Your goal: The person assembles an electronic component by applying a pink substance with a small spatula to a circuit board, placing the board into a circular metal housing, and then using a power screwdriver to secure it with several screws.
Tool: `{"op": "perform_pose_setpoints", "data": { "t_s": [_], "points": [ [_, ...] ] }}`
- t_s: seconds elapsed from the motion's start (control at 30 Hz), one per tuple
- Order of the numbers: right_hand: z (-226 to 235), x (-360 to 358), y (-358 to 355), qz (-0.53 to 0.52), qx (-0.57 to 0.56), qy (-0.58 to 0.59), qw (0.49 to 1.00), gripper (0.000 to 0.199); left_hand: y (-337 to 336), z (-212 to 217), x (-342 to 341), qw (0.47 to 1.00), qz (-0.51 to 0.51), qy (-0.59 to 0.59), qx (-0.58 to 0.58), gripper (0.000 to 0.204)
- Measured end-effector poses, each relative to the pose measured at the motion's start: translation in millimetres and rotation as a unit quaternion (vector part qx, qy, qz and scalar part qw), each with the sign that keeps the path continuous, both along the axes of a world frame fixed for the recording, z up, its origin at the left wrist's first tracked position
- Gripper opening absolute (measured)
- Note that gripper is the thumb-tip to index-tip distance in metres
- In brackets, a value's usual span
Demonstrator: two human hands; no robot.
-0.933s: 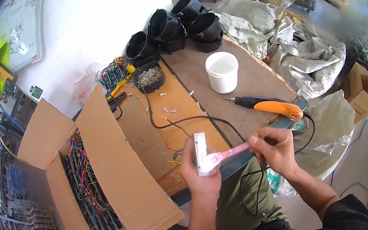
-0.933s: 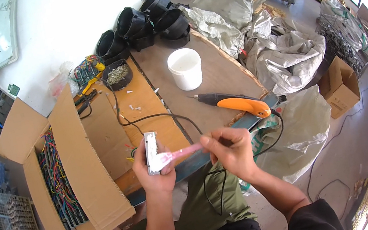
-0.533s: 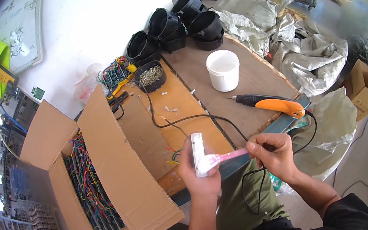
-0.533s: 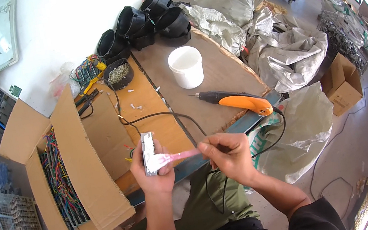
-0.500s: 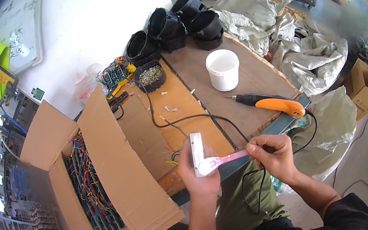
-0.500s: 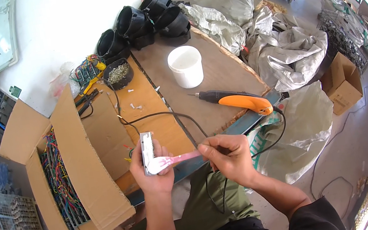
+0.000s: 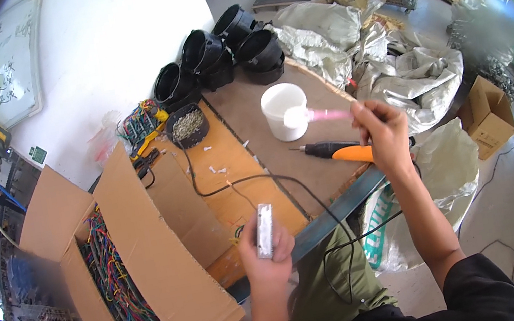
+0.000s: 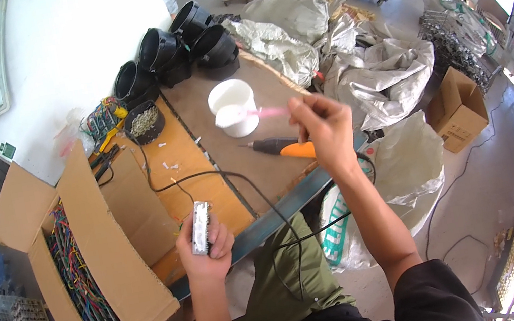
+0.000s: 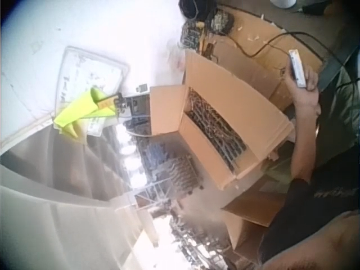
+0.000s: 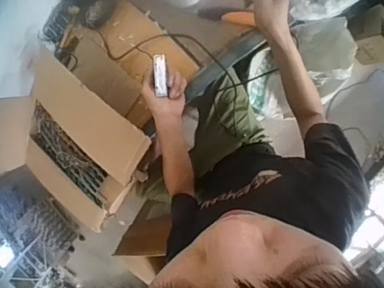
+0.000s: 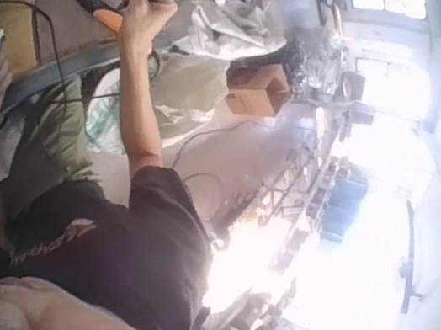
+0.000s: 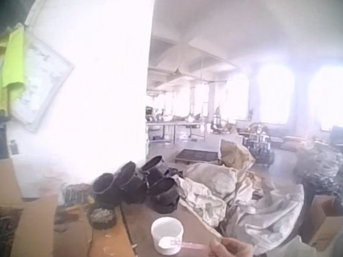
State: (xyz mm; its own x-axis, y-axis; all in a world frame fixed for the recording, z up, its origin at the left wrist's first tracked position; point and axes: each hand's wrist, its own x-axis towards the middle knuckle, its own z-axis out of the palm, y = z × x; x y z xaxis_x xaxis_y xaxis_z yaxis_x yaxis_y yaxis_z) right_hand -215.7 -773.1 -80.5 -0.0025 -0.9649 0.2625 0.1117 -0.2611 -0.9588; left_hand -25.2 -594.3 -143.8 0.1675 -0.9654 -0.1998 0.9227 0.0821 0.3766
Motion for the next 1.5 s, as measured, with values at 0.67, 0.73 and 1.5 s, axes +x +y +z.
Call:
{"op": "perform_pose_setpoints", "data": {
  "t_s": [0.67, 0.73, 1.5],
  "points": [
    [-140, -259, -16, -0.395, -0.049, 0.619, 0.677, 0.025, 10, -24, -19, 0.861, 0.247, -0.420, 0.149, 0.029],
    [-244, -303, 18, -0.120, 0.278, 0.780, 0.548, 0.024, 17, -19, -24, 0.830, 0.200, -0.496, 0.159, 0.026],
    [-532, -433, -36, -0.067, 0.062, 0.801, 0.591, 0.029, 53, -33, -26, 0.924, 0.074, -0.329, 0.180, 0.023]
  ]
}}
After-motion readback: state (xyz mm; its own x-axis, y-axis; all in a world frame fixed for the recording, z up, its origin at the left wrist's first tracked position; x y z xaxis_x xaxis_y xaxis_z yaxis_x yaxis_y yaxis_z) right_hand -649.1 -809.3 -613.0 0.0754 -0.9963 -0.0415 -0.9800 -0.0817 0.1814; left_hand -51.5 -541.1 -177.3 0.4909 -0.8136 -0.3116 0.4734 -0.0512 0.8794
